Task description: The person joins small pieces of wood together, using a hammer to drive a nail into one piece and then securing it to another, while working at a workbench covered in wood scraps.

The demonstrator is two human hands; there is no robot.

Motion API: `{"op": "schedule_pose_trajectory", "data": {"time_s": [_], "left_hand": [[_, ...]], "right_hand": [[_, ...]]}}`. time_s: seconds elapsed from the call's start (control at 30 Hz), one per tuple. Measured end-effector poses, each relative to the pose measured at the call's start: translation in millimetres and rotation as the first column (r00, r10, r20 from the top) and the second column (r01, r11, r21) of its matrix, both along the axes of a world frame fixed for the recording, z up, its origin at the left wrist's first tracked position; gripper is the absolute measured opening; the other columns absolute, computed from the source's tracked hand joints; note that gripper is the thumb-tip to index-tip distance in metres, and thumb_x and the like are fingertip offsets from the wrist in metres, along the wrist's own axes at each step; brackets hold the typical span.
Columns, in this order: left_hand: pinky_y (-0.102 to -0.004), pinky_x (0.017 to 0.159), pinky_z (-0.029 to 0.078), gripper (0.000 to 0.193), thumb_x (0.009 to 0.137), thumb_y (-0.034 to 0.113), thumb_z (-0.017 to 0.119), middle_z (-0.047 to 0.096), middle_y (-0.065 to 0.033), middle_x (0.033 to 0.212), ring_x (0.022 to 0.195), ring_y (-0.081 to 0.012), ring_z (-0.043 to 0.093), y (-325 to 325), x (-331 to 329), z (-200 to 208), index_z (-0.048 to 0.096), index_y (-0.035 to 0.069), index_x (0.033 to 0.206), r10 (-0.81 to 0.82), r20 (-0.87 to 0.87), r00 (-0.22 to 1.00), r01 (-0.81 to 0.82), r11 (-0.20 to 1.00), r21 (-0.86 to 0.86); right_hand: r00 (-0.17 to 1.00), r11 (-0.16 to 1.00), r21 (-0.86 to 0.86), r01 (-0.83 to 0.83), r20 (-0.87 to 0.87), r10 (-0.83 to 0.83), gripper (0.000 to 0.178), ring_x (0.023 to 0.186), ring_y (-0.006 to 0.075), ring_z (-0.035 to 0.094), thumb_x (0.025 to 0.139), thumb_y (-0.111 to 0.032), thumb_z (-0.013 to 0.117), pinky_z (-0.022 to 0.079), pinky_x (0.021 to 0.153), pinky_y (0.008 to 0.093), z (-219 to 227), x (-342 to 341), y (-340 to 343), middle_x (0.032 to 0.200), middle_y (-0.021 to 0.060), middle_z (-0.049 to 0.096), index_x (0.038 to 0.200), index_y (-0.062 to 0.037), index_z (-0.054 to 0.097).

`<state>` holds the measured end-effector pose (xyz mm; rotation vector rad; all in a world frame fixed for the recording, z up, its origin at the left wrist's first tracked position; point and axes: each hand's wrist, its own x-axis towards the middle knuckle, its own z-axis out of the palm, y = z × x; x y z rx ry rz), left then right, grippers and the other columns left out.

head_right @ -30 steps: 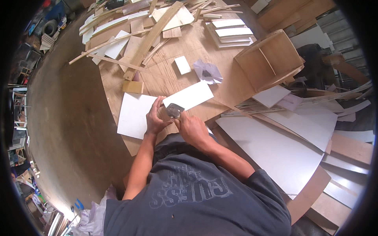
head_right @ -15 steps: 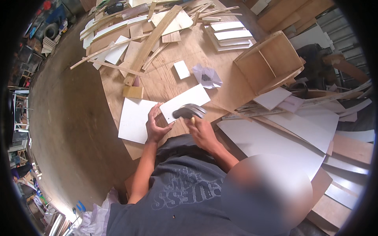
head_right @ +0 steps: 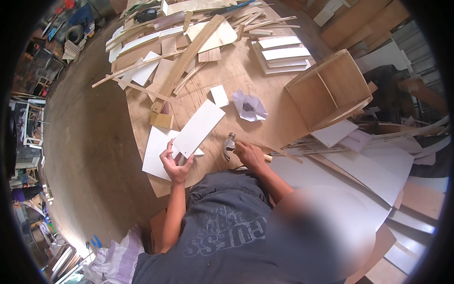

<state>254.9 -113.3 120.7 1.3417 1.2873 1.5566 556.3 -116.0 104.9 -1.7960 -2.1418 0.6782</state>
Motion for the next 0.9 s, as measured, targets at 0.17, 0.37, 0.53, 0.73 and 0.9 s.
{"op": "schedule_pose_trajectory", "data": {"time_s": [0.17,0.37,0.53,0.73,0.9], "left_hand": [[-0.0471,0.103,0.062,0.074,0.074,0.006,0.093,0.046,-0.0321,0.152,0.139,-0.0394,0.053,6.7,13.3,-8.2,0.034,0.009,0.117,0.062,-0.133,0.989,-0.060,0.998,0.021],[-0.0518,0.109,0.057,0.071,0.075,0.006,0.093,0.046,-0.0323,0.153,0.141,-0.0407,0.050,6.7,42.0,-7.3,0.034,0.008,0.114,0.089,-0.149,0.985,-0.095,0.995,-0.031],[-0.0551,0.112,0.053,0.067,0.075,0.005,0.092,0.045,-0.0335,0.154,0.143,-0.0418,0.049,4.0,59.3,-7.4,0.035,0.008,0.111,0.113,-0.214,0.970,-0.125,0.991,-0.040],[-0.0452,0.107,0.053,0.062,0.076,0.011,0.093,0.050,-0.0337,0.153,0.140,-0.0408,0.055,9.7,80.6,-8.3,0.038,0.008,0.105,0.181,-0.301,0.936,-0.183,0.983,0.023],[-0.0487,0.115,0.044,0.062,0.076,0.012,0.093,0.050,-0.0334,0.153,0.140,-0.0420,0.054,5.5,99.7,-15.6,0.037,0.008,0.103,0.177,-0.272,0.946,-0.191,0.981,-0.024]], "right_hand": [[0.998,0.999,0.040,-0.037,-0.046,0.039,0.030,0.098,0.0369,0.070,0.092,-0.024,0.071,0.057,0.083,0.0489,-37.5,12.8,15.7,0.115,0.0095,0.066,0.120,-0.0136,0.070],[0.993,0.985,0.127,-0.119,0.020,0.118,0.037,0.118,0.0311,0.063,0.088,-0.022,0.070,0.051,0.099,0.0454,-56.1,25.8,30.8,0.115,0.0082,0.067,0.124,-0.0126,0.072],[0.981,0.970,0.160,-0.184,-0.025,0.191,0.035,0.112,0.0325,0.065,0.090,-0.023,0.071,0.052,0.098,0.0447,-58.1,39.4,38.2,0.114,0.0096,0.069,0.123,-0.0118,0.073],[0.938,0.991,0.056,0.118,-0.333,-0.093,0.025,0.103,0.0406,0.069,0.096,-0.017,0.068,0.056,0.090,0.0487,-23.8,67.8,79.7,0.115,0.0168,0.070,0.118,-0.0063,0.073],[0.966,0.965,0.144,0.218,-0.171,-0.192,0.024,0.106,0.0431,0.069,0.098,-0.016,0.060,0.056,0.093,0.0514,-51.0,81.5,150.8,0.119,0.0216,0.068,0.116,-0.0043,0.072]]}}
